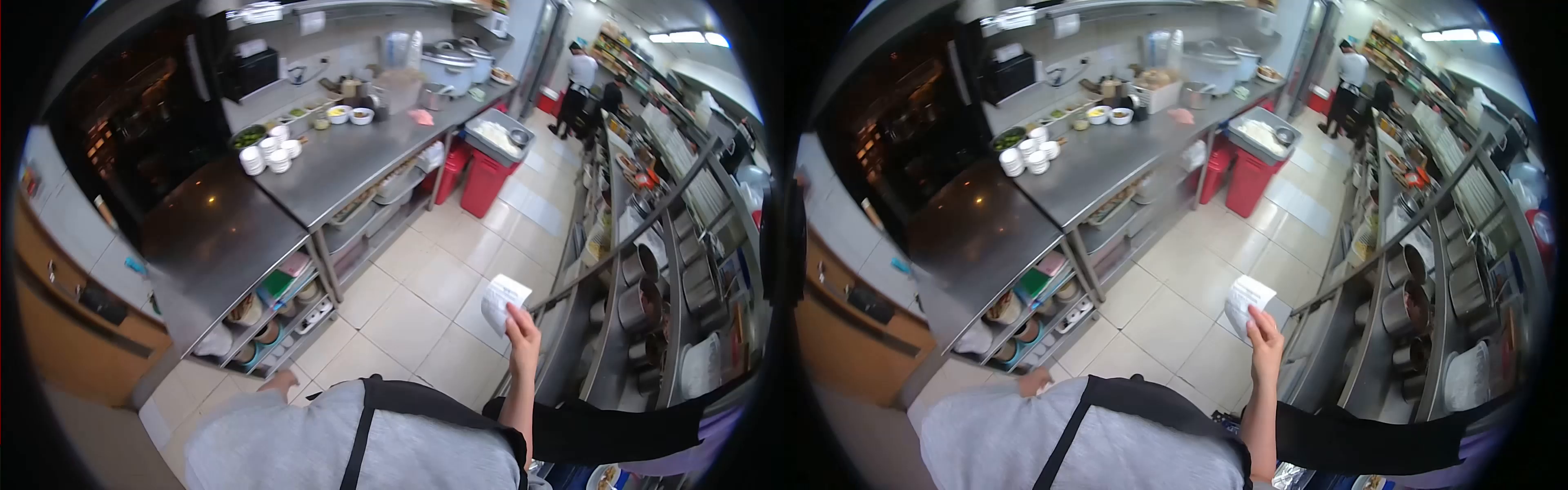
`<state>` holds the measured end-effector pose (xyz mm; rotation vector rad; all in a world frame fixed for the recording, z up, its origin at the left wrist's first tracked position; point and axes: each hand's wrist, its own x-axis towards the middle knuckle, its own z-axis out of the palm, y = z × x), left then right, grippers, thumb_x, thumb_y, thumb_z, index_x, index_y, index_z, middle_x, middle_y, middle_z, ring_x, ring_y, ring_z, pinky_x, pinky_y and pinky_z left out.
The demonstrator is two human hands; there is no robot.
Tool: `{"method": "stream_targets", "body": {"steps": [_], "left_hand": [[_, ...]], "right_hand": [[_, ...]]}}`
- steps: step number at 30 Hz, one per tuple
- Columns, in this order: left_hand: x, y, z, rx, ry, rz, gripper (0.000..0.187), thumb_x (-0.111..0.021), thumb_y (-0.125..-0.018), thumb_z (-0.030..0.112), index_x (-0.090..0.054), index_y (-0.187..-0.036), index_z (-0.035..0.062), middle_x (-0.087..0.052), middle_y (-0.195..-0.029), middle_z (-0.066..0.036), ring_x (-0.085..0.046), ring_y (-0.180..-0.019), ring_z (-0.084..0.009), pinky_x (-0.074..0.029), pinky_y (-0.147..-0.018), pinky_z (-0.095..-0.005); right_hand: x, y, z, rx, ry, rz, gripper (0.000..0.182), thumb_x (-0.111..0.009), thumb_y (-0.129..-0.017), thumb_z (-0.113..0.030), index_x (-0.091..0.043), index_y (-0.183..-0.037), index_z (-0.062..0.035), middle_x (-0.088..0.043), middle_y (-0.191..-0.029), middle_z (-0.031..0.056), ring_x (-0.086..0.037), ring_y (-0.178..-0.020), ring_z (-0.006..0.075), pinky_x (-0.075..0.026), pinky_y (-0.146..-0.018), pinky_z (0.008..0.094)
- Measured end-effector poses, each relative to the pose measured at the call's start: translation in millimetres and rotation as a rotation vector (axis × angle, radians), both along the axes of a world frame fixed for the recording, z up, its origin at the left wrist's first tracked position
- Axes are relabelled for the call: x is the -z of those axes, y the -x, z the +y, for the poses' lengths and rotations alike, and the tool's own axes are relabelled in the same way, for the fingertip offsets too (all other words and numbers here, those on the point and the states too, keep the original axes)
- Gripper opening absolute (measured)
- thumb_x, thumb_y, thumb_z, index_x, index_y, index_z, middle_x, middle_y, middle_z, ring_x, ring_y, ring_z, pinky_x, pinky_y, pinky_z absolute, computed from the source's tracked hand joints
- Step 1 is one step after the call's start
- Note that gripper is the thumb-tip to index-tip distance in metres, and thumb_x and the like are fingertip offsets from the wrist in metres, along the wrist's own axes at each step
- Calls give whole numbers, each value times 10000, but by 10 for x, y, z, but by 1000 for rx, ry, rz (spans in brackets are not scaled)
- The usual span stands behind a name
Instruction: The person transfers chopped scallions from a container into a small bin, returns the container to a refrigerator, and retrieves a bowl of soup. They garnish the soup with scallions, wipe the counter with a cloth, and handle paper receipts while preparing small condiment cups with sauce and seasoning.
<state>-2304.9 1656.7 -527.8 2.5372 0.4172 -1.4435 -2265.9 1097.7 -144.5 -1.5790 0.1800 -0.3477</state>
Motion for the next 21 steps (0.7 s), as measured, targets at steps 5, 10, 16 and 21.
{"method": "stream_targets", "body": {"steps": [5, 10, 16, 21], "left_hand": [[-344, -2361, -1848, 583, 74, -513, 284, -525, -763, 296, -639, -879, 63, -625, -943, -153, -588, -909, -317, -458, -793, -419], [-1135, -3701, -3806, 242, 662, -727, 351, -632, -718, 307, -636, -1000, 100, -640, -901, -148, -608, -853, -301, -479, -778, -365], [-615, -4059, -4850, 525, 500, -563, 399, -658, -690, 359, -640, -980, 84, -650, -893, -125, -617, -849, -274, -483, -765, -354], [-649, -4217, -4771, 371, 435, -214, 397, -599, -709, 405, -656, -944, 90, -654, -784, -117, -626, -703, -275, -493, -702, -379]], "right_hand": [[-577, -815, -590, 101, -408, -147, 326, -524, -856, -72, -515, -1154, 59, -534, -1158, 103, -518, -1009, 150, -413, -846, 256], [-1095, -1519, -1346, 28, -325, -324, 300, -517, -868, -97, -540, -1121, 63, -535, -1091, 66, -520, -981, 137, -417, -818, 250], [-1283, -2225, -2471, -5, -119, -352, 265, -530, -867, -133, -594, -1076, 18, -535, -1073, 46, -526, -935, 121, -424, -783, 242], [-1345, -3003, -3195, 13, -99, -359, 256, -528, -869, -130, -601, -1063, 19, -543, -1065, 45, -527, -927, 117, -423, -776, 235]]}}
